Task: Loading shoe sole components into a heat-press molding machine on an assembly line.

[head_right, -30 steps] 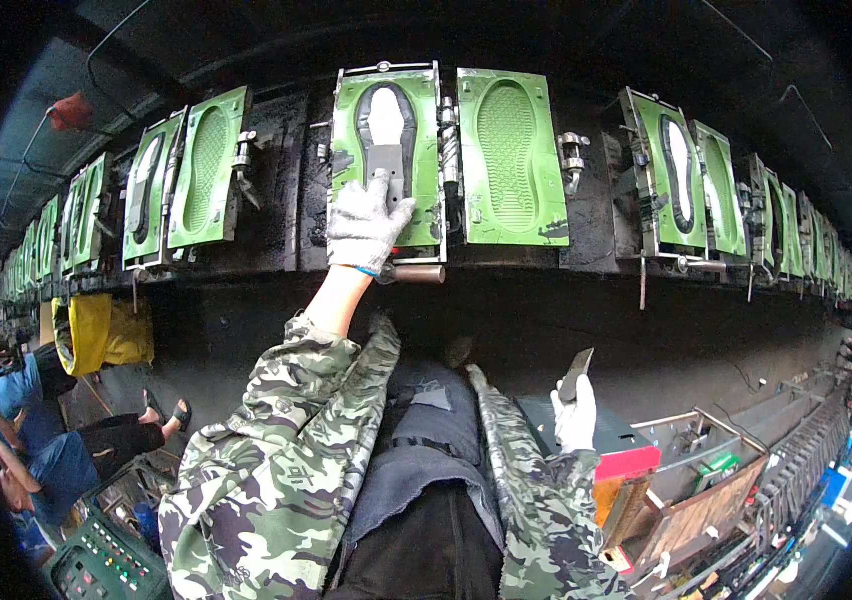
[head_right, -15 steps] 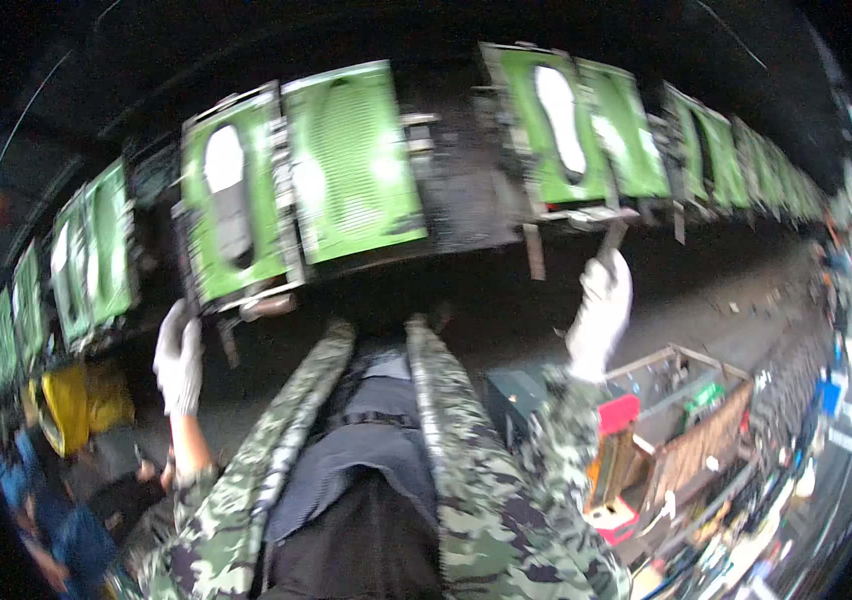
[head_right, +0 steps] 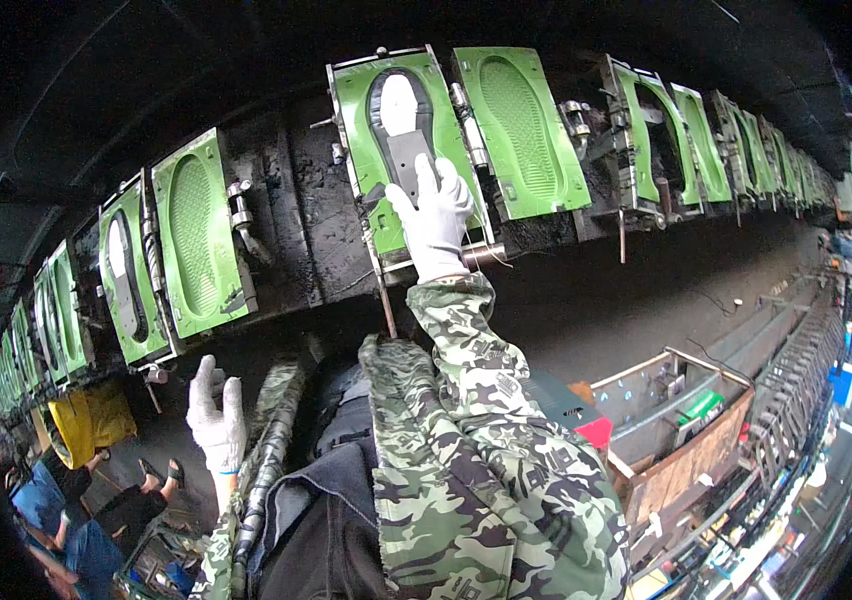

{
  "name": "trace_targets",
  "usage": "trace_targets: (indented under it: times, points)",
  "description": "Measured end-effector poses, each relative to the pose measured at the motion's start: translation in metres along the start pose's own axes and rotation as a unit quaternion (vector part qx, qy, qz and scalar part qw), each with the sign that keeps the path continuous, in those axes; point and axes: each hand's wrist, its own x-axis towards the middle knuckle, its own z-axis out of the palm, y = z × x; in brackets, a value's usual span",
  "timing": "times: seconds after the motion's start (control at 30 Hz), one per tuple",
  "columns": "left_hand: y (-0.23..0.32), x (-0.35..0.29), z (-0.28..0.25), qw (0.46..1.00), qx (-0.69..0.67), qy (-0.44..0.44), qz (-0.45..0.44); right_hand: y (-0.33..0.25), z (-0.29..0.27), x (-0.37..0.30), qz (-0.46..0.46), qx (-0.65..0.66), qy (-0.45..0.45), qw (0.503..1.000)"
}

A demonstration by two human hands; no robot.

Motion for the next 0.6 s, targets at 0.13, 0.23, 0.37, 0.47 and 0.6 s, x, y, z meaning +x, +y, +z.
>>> trace_targets:
  times: [0.13,0.23,0.37,0.47,0.6]
  points:
    - [0.026,-0.007,0.015,1.000,0.001,-0.003,-0.014,0.001,-0.003,0.005,-0.025,-0.054,0.009,0.998]
    - [0.036,-0.007,0.016,1.000,0.015,-0.019,0.015,-0.018,-0.039,0.016,0.004,-0.073,-0.061,0.995]
    - [0.050,0.012,0.026,0.993,-0.043,-0.051,0.099,0.038,-0.068,0.027,0.147,0.400,-0.192,0.884]
    - [0.068,0.034,0.048,0.974,-0.075,-0.137,0.162,0.052,-0.160,-0.045,0.195,0.725,-0.102,0.652]
    - [0.134,0.030,0.094,0.868,-0.032,-0.267,0.417,0.074,-0.232,-0.192,0.415,0.676,-0.077,0.604]
